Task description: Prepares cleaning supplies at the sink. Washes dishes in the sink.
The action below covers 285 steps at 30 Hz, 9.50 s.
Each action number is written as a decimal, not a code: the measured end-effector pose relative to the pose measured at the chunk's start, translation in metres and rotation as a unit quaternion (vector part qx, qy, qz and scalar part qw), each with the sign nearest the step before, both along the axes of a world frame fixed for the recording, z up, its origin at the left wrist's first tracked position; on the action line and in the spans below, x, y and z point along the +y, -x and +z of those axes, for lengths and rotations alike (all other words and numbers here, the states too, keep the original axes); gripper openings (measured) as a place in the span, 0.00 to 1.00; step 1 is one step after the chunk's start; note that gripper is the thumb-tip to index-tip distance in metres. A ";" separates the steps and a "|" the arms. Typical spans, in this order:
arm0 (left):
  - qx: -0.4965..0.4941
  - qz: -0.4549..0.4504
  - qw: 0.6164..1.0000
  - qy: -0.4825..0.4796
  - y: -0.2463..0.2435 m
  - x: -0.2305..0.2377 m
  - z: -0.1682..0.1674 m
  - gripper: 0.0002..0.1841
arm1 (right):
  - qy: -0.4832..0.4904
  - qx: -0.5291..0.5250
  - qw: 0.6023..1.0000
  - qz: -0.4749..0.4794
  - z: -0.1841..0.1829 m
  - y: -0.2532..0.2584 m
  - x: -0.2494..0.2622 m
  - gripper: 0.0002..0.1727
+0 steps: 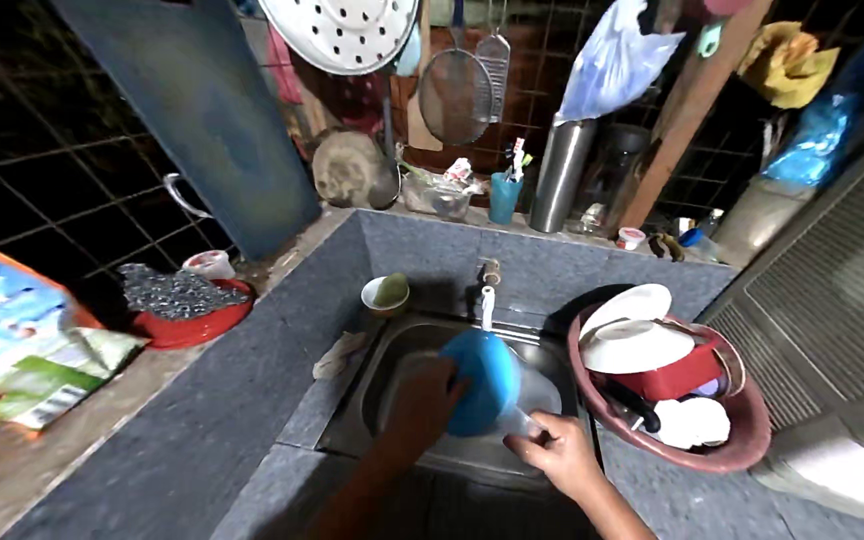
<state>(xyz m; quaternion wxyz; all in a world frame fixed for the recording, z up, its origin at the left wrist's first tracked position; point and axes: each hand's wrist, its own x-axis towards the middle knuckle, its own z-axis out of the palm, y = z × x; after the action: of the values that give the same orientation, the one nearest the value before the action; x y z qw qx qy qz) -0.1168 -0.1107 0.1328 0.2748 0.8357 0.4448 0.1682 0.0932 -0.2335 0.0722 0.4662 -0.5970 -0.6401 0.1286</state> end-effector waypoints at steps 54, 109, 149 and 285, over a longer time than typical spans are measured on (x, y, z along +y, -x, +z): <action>-0.225 0.118 0.956 -0.145 0.077 -0.013 -0.054 0.12 | 0.134 -0.064 0.915 0.375 0.174 0.302 0.219 0.28; 0.007 0.125 0.992 0.027 0.051 0.271 -0.118 0.22 | 0.133 0.685 0.716 -0.026 0.004 0.073 0.289 0.20; 0.064 0.015 0.991 -0.119 0.045 0.209 -0.115 0.14 | 0.089 0.512 0.850 -0.088 -0.005 0.059 0.287 0.25; 0.225 -0.201 0.941 0.153 -0.133 0.243 -0.055 0.18 | 0.449 -0.122 0.885 0.019 -0.150 -0.034 0.118 0.18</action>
<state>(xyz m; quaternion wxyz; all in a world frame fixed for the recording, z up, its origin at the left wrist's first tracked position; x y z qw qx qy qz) 0.0161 0.1321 0.0773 0.3203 0.8717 0.3379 -0.1528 0.1268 -0.1153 -0.0782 0.0638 -0.7410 -0.5768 0.3378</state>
